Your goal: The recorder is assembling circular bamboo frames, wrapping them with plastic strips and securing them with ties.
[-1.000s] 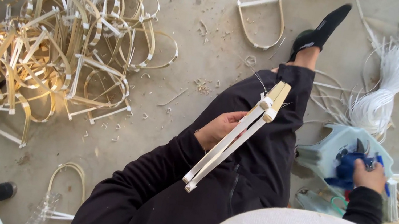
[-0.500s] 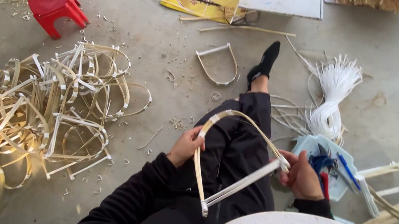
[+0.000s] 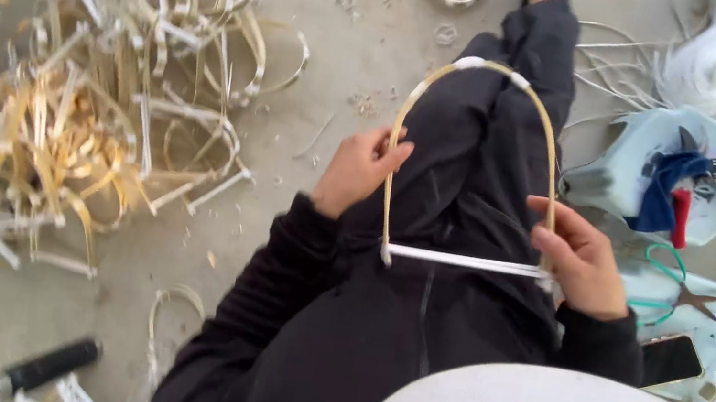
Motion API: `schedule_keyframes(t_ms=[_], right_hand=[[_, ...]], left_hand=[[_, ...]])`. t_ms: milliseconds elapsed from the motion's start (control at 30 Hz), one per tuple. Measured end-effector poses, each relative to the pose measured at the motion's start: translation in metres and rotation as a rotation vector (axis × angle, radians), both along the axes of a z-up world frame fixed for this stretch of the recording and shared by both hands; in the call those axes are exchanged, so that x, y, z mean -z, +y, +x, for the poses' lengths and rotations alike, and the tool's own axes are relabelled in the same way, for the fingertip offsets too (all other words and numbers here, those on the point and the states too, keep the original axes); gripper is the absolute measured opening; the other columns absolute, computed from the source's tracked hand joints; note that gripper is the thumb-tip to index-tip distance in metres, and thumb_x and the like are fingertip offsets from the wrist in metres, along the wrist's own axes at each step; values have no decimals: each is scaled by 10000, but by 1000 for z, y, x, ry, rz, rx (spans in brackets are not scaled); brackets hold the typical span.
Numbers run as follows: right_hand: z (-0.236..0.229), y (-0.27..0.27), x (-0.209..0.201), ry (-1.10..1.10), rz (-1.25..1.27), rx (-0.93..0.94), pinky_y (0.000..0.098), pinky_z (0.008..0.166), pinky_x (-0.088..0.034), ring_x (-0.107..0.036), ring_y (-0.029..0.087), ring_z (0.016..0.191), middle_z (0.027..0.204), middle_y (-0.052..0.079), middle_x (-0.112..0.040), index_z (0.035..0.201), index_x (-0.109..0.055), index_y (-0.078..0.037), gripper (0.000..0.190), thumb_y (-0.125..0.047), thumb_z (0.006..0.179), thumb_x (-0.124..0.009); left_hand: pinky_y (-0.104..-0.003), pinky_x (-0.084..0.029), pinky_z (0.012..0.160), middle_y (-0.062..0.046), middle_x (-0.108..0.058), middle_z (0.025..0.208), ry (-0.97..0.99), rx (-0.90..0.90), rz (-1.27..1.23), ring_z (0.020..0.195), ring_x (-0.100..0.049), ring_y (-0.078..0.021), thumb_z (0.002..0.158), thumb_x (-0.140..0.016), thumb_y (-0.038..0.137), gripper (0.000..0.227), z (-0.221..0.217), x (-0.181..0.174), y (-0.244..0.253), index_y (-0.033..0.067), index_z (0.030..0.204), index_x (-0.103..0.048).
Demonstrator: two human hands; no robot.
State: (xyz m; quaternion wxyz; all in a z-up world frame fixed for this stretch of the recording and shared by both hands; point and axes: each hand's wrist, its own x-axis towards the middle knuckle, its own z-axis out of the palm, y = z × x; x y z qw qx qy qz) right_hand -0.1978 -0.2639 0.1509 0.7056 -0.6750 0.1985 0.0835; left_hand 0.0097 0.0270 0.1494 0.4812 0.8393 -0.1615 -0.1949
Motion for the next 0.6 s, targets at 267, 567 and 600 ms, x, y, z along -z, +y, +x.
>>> schedule_keyframes(t_ms=[267,567,600], right_hand=[[41,-31,15,-138,-64,263,181,610,-397,-515,27,759,904,-53,-603,1403,-633,-57,427,-153,987,-617],[37,-25,18,-175,121,315,172,571,-367,-474,4,682,925,-52,-586,1464,-540,-43,482,-152,997,-585],[33,-26,20,-158,124,311,172,571,-367,-474,4,682,925,-52,-586,1464,-540,-43,482,-152,997,-585]], left_hand=[[-371,-545,644,-103,-699,740,-165,171,61,669,-698,-241,899,-697,312,427,46,8,-58,33,1222,-676],[-457,-568,716,-157,-733,808,-187,199,268,787,-719,-354,960,-659,296,299,53,18,-87,17,1068,-676],[-457,-568,716,-157,-733,808,-170,196,272,787,-719,-354,960,-659,296,299,47,19,-86,17,1068,-676]])
